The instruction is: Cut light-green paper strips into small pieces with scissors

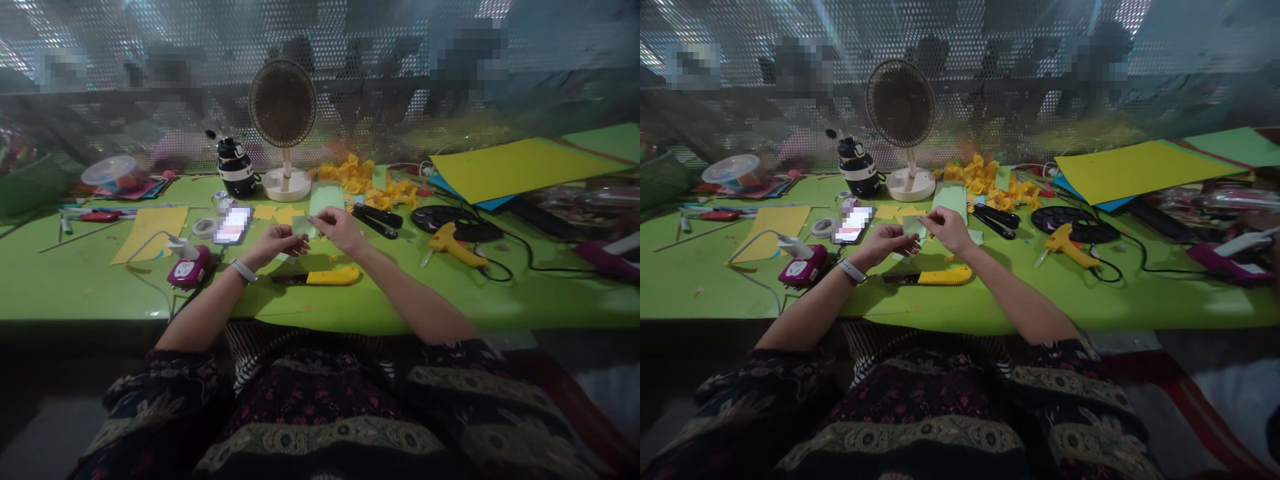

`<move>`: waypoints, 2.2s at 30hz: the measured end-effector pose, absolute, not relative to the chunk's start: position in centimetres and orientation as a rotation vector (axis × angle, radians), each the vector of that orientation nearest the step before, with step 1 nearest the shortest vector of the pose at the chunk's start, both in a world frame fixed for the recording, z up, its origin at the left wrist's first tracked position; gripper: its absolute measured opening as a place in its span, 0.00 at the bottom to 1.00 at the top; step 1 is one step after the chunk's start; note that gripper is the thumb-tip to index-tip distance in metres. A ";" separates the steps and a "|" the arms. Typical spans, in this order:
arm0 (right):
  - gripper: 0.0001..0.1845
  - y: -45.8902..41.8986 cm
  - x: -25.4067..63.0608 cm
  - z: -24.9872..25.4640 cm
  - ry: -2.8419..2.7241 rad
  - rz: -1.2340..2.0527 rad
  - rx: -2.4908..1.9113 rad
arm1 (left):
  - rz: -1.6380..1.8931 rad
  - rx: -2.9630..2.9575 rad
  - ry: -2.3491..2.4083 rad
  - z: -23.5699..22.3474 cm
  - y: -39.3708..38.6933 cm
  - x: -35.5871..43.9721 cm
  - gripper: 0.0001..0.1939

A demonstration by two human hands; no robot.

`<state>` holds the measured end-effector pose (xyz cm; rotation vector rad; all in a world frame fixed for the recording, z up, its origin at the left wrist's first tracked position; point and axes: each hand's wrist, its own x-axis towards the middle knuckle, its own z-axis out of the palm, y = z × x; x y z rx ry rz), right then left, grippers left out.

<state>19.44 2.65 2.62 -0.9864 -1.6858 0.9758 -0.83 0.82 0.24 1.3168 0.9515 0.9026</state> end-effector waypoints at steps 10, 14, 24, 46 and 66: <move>0.25 2.2 19.3 2.6 -1.973 1.097 -1.020 | 1.008 1.236 0.959 0.1 1.1 -0.9 0.21; 0.20 2.4 19.5 2.6 -2.030 1.112 -1.014 | 1.000 1.237 0.974 0.2 1.2 -1.1 0.18; 0.14 2.1 19.5 2.9 -2.209 0.952 -1.114 | 0.828 1.340 0.985 0.2 1.5 -1.9 0.15; 0.15 2.0 20.2 4.7 -1.930 1.346 -1.163 | 0.892 1.300 0.956 1.1 1.5 -2.4 0.20; 0.08 3.7 21.8 4.5 -1.825 1.412 -1.127 | 0.917 1.289 0.950 1.0 1.9 -2.7 0.23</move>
